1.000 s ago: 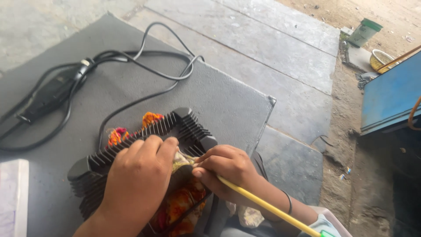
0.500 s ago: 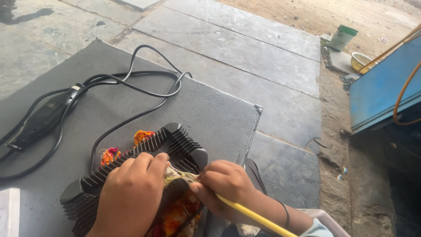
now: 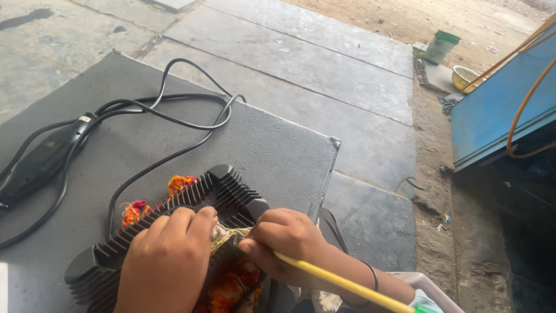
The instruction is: Cleaning and repairing a metallic engine or motor part with a screwdriver and cloth.
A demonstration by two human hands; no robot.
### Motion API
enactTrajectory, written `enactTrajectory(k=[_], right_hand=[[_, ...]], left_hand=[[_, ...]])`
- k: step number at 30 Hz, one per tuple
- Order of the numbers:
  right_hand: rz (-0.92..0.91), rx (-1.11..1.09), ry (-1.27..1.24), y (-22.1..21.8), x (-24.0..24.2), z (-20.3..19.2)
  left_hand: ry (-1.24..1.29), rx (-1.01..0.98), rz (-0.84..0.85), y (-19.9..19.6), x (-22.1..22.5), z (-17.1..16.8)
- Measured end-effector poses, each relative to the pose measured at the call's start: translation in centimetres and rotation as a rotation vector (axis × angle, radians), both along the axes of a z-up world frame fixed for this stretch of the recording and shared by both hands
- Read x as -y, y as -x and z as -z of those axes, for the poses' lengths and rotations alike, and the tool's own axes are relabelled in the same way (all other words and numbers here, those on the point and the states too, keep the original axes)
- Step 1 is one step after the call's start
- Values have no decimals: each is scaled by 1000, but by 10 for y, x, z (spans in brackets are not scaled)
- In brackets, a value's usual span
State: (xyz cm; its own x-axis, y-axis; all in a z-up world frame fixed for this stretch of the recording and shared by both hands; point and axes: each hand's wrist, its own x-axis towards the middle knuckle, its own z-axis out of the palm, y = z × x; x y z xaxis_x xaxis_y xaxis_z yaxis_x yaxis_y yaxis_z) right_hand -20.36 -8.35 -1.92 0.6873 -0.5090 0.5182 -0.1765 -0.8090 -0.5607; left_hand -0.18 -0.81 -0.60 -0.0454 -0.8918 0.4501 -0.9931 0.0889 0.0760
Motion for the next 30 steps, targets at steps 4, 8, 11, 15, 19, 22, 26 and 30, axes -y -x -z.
enactTrajectory(k=[4,8,11,15,19,22,26,30], right_hand=[[-82,-11,85,3,1,-1],[-65,103,98,8,1,18],[-50,119,29,10,2,19],[-104,156,15,10,1,18],[-72,295,95,6,2,17],[-18,174,97,4,7,17],[-91,143,-25,5,13,32],[-92,209,-67,0,12,23]], left_hand=[[-46,43,-61,1,2,1],[-64,3,-72,-1,4,2],[-88,27,-52,0,5,3],[-76,84,-96,3,4,3],[-125,93,-126,3,4,-1],[-82,61,-110,2,3,0],[-119,28,-120,1,0,-4],[-9,23,-10,-2,-2,-4]])
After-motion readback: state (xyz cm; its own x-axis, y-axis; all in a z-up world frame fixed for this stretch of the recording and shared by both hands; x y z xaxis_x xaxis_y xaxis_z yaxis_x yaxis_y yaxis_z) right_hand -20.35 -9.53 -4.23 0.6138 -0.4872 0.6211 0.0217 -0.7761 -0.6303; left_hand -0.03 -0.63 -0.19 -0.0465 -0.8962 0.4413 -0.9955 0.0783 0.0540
